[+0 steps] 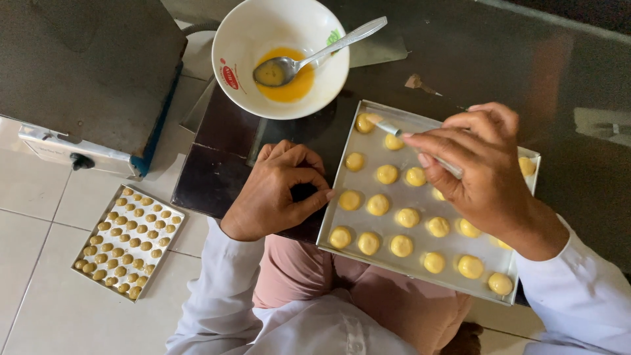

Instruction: Using a pastry brush to apply egg wash glaze to small round dough balls arranged on a baking tray.

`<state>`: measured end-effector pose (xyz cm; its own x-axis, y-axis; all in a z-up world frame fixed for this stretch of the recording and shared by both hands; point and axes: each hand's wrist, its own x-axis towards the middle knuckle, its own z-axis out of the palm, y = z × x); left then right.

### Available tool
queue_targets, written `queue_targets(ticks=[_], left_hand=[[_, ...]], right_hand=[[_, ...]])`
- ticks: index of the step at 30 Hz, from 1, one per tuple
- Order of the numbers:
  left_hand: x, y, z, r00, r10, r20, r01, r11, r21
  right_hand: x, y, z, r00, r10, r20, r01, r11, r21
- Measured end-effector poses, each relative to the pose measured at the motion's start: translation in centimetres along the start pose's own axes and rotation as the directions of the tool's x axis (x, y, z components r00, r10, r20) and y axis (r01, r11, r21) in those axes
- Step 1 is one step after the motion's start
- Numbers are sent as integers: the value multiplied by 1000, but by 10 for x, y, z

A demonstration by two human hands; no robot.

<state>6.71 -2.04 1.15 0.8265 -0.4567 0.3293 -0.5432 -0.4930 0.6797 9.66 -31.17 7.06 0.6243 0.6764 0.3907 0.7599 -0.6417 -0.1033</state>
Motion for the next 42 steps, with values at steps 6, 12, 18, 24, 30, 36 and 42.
queue_targets(ticks=[6,12,18,24,30,36,42], left_hand=[[-1,-1,1,1000,5,-1,-5,1000,0],[-1,-2,3,1000,7,-8,-7,1000,21],[-1,-4,2,1000,14,4,-14,1000,16],[-2,-4,3,1000,17,-12,-17,1000,16],[-2,-4,2,999,32,-8,-32,999,26],[-3,0,1,999,31,-33,-31,1000,-3],[-4,4,-4,999,36,-13,-37,999,-18]], right_hand=[[-2,-8,-13,985,167,-51,-152,963,221],[0,7,0,856,512,63,-451,683,574],[4,-7,-3,974,224,-37,-208,943,260],[-4,-6,-5,987,159,23,-161,972,172],[-13,-24,-14,994,-38,105,31,997,68],[-30,-27,-25,996,-16,85,12,999,42],[-21,-38,-17,982,-92,164,79,993,82]])
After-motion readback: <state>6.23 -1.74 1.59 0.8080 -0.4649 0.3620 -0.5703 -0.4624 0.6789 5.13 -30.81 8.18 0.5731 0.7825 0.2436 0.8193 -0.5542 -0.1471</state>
